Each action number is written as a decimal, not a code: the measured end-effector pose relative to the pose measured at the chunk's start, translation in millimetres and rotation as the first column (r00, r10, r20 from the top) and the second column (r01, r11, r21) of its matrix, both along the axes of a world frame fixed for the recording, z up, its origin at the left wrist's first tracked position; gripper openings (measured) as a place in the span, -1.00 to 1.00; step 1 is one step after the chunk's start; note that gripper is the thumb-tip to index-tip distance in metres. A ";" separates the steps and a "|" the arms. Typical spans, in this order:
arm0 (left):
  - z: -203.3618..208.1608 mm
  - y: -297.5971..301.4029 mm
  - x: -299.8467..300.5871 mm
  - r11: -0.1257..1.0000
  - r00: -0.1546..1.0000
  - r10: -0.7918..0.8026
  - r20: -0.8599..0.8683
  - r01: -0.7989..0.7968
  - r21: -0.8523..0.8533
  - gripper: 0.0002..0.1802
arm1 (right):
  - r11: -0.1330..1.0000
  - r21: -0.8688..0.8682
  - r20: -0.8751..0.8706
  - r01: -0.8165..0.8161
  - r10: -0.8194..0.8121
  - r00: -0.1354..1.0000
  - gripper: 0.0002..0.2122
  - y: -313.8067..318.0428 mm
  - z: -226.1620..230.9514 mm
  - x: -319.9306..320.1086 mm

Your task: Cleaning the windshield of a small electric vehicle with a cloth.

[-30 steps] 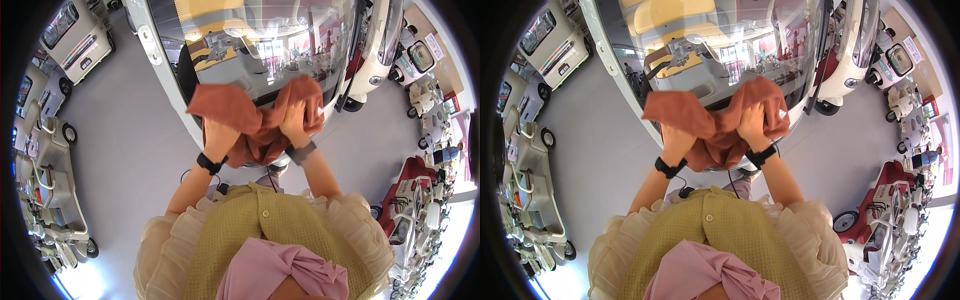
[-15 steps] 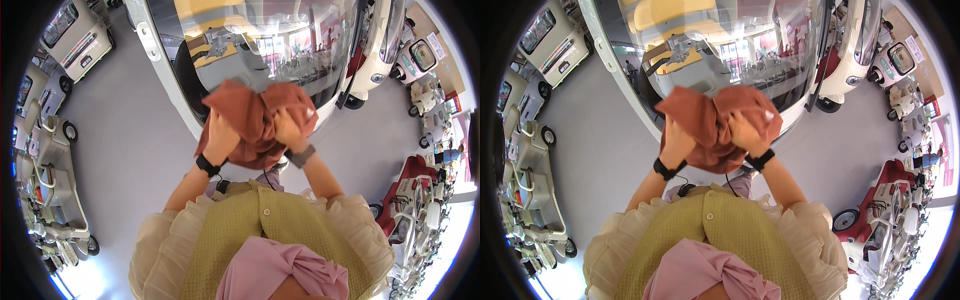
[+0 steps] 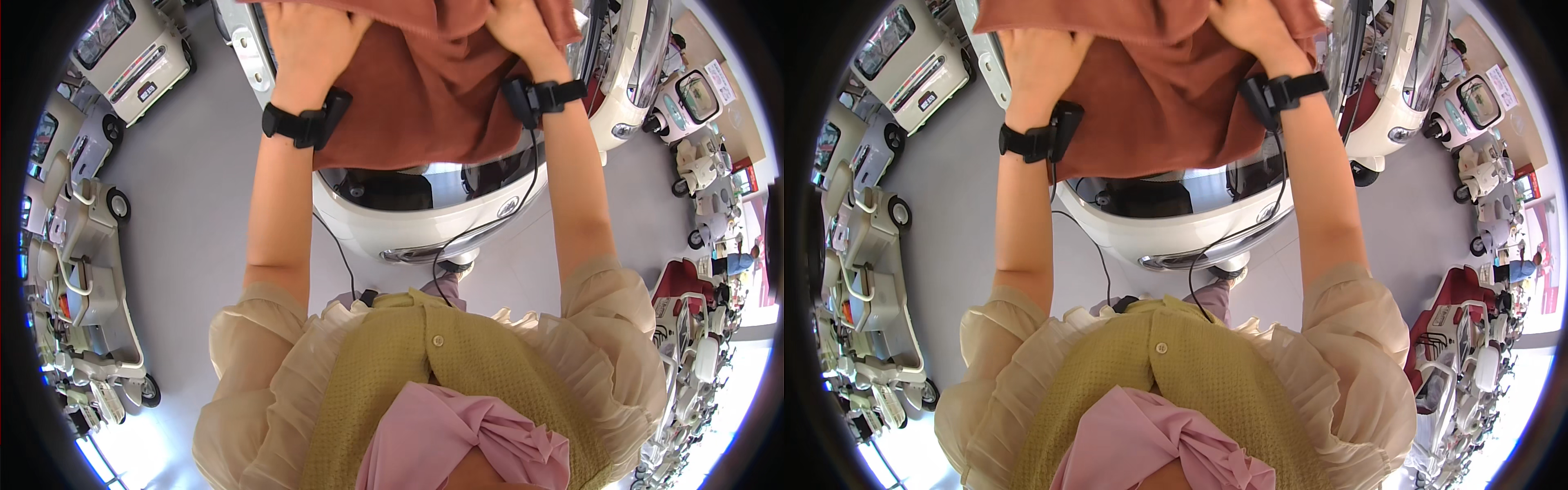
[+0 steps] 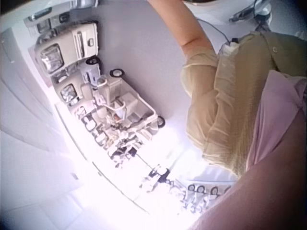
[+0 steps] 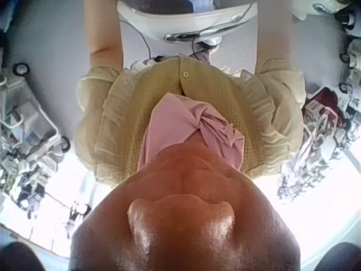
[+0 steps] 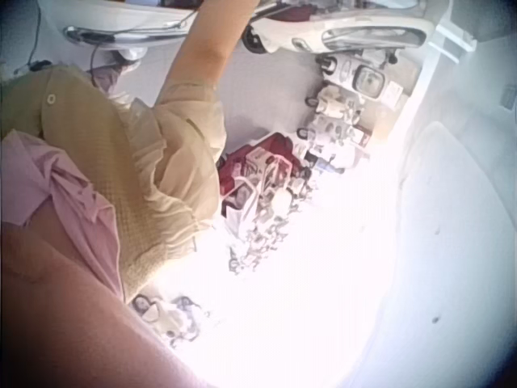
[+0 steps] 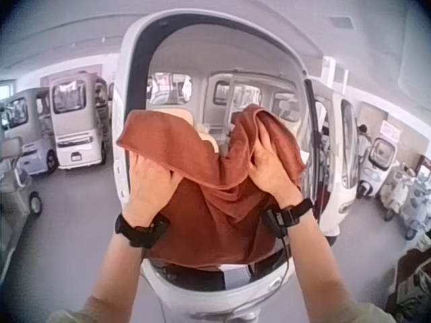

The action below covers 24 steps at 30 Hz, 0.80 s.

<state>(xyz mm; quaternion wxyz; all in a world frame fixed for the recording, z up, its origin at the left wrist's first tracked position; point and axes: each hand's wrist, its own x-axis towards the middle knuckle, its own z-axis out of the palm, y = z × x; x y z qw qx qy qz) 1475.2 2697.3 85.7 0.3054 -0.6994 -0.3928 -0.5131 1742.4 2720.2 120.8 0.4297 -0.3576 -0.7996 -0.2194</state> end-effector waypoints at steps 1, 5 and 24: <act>-0.1 1.4 -2.2 0.999 0.997 0.033 0.070 -0.031 -0.022 -0.42 | 0.998 0.026 -0.049 0.056 -0.054 0.997 -0.43 7.0 0.3 6.3; -26.2 -4.9 -0.5 0.989 0.977 0.141 0.161 -0.134 -0.055 -0.40 | 0.936 0.023 -0.238 0.351 -0.336 0.911 -0.46 16.0 -38.2 19.1; -214.3 -132.9 30.0 0.720 0.973 -0.229 -0.030 0.148 -0.678 -0.60 | 0.773 -0.429 0.170 0.466 -0.438 0.883 -0.39 -159.5 -279.6 -43.9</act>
